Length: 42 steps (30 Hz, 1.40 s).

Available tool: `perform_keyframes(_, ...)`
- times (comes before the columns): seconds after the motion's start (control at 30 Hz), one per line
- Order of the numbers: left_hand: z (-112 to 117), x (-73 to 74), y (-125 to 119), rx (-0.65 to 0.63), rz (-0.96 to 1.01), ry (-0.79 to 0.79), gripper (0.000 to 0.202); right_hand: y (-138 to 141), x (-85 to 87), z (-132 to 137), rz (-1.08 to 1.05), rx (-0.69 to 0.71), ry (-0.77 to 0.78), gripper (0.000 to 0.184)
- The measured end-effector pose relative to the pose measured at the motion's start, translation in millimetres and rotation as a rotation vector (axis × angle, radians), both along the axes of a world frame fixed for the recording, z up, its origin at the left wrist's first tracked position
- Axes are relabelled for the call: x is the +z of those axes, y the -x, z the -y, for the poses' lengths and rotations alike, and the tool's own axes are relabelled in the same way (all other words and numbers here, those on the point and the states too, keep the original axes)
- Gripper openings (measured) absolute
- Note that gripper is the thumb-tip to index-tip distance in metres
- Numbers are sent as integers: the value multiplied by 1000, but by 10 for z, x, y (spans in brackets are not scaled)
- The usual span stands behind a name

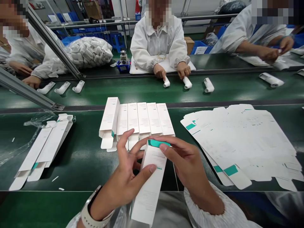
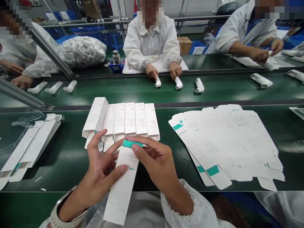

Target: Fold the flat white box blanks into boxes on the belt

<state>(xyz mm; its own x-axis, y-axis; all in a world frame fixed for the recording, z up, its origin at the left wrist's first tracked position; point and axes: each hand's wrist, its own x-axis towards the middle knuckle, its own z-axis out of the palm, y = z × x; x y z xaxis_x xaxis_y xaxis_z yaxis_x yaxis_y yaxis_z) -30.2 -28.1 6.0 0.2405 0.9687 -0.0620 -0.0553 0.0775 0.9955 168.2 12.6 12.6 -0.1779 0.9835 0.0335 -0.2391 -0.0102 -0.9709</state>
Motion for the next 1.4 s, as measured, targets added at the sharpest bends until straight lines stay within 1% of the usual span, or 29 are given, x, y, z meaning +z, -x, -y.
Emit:
perform_keyframes(0.1,-8,15,-4,-22,4,-26,79,-2,9,-27,-64,5,59,11)
perform_keyframes(0.17,-19,22,-1,-27,-12,-41,77,-1,15,-41,-54,3,80,11)
perform_keyframes(0.37,-44,-12,39,-43,-57,-47,79,14,42,-54,-16,10,77,14)
perform_keyframes(0.47,-48,-22,50,-46,-28,-39,80,27,64,-56,0,13,75,14)
perform_keyframes(0.53,-53,-16,55,-41,6,-31,78,35,79,-52,23,15,28,14)
perform_keyframes(0.6,-61,-6,65,-25,32,-31,67,40,89,-47,59,47,-44,17)
perform_keyframes(0.7,-66,-5,90,-5,71,-49,43,32,89,-55,121,132,-131,26)
perform_keyframes(0.73,-65,-11,98,-4,88,-54,38,26,85,-62,146,147,-150,29)
perform_keyframes(0.8,-59,-24,102,-1,99,-61,33,16,66,-71,189,146,-180,27)
perform_keyframes(0.87,-57,-23,91,41,81,-84,32,32,16,-54,196,160,-151,25)
perform_keyframes(0.9,-61,-12,82,83,75,-103,31,58,-29,-27,170,189,-100,34)
perform_keyframes(0.93,-68,5,75,138,75,-125,30,98,-91,12,130,234,-40,56)
perform_keyframes(1.0,-92,48,86,284,72,-189,32,219,-255,115,24,362,62,111)
perform_keyframes(1.03,-111,64,115,357,52,-235,36,292,-343,168,-28,422,91,127)
perform_keyframes(1.07,-136,72,163,422,17,-302,44,364,-422,213,-66,461,97,129)
perform_keyframes(1.1,-170,67,234,481,-34,-383,52,429,-483,242,-79,469,94,121)
perform_keyframes(1.13,-214,47,326,540,-98,-468,59,483,-518,248,-68,433,96,108)
perform_keyframes(1.17,-270,12,435,600,-174,-529,64,525,-526,227,-34,358,99,97)
perform_keyframes(1.2,-336,-39,552,655,-241,-537,66,554,-508,176,21,256,102,89)
perform_keyframes(1.23,-408,-102,668,708,-298,-496,66,577,-472,99,82,160,105,83)
perform_keyframes(1.27,-481,-174,774,739,-329,-379,68,600,-428,0,136,80,106,79)
perform_keyframes(1.3,-549,-250,860,728,-308,-243,73,631,-387,-113,177,29,108,77)
perform_keyframes(1.33,-606,-327,922,695,-287,-145,79,675,-356,-229,205,6,106,77)
perform_keyframes(1.37,-649,-398,958,651,-261,-72,85,737,-342,-340,226,5,100,78)
perform_keyframes(1.4,-677,-460,971,611,-240,-38,88,817,-345,-440,243,12,89,80)
